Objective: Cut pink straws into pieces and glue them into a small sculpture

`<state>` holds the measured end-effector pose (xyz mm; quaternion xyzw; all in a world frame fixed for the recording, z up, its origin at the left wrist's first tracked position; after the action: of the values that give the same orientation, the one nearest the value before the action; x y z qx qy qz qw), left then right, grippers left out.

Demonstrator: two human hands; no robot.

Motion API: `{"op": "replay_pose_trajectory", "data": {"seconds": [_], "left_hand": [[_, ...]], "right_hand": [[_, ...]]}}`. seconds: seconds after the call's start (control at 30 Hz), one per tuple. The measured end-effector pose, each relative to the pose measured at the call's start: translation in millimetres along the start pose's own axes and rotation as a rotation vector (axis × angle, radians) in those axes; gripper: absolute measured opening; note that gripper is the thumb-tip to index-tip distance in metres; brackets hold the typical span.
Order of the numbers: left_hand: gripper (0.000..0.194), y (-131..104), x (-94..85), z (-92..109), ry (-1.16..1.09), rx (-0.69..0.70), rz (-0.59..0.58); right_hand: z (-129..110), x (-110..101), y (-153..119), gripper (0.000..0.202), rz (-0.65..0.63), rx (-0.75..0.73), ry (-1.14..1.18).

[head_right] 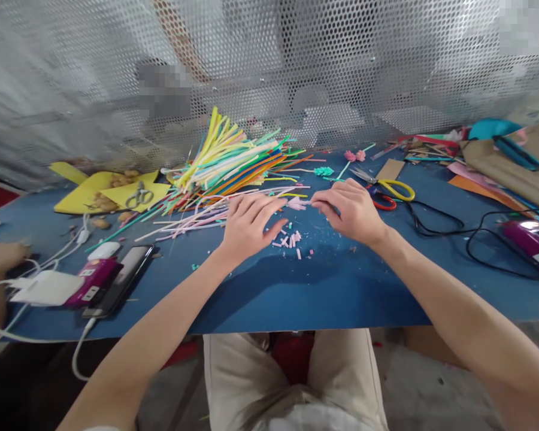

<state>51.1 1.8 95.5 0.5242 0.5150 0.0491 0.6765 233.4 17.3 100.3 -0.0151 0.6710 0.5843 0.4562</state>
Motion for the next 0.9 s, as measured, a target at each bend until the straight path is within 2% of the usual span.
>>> {"op": "replay_pose_trajectory", "data": {"seconds": [0.1, 0.27, 0.43, 0.7, 0.9], "left_hand": [[0.023, -1, 8.5, -1, 0.010, 0.041, -0.034], [0.015, -1, 14.4, -6, 0.031, 0.038, -0.033], [0.016, 0, 19.9, -11, -0.017, -0.028, -0.054], [0.014, -10, 24.3, -18, -0.116, -0.060, -0.049], [0.015, -13, 24.1, -25, -0.134, -0.086, -0.074]], "right_hand": [[0, 7, -1, 0.014, -0.049, -0.020, 0.046], [1, 17, -4, 0.016, -0.111, -0.026, 0.087], [-3, 21, -5, 0.018, -0.119, -0.023, 0.096], [-9, 22, 2, 0.022, -0.132, 0.018, 0.156], [-6, 34, 2, 0.026, -0.151, 0.079, 0.196]]}}
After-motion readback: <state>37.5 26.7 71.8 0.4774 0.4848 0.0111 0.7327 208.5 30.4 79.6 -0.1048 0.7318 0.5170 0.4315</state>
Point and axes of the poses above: each hand's wrist, its own y-axis towards the middle knuckle, its own x-axis out of the palm, z = x × y, the point moved 9 cm from there along y, towards the middle knuckle, and after that the axes turned 10 degrees about -x, right-handed, at the moved point
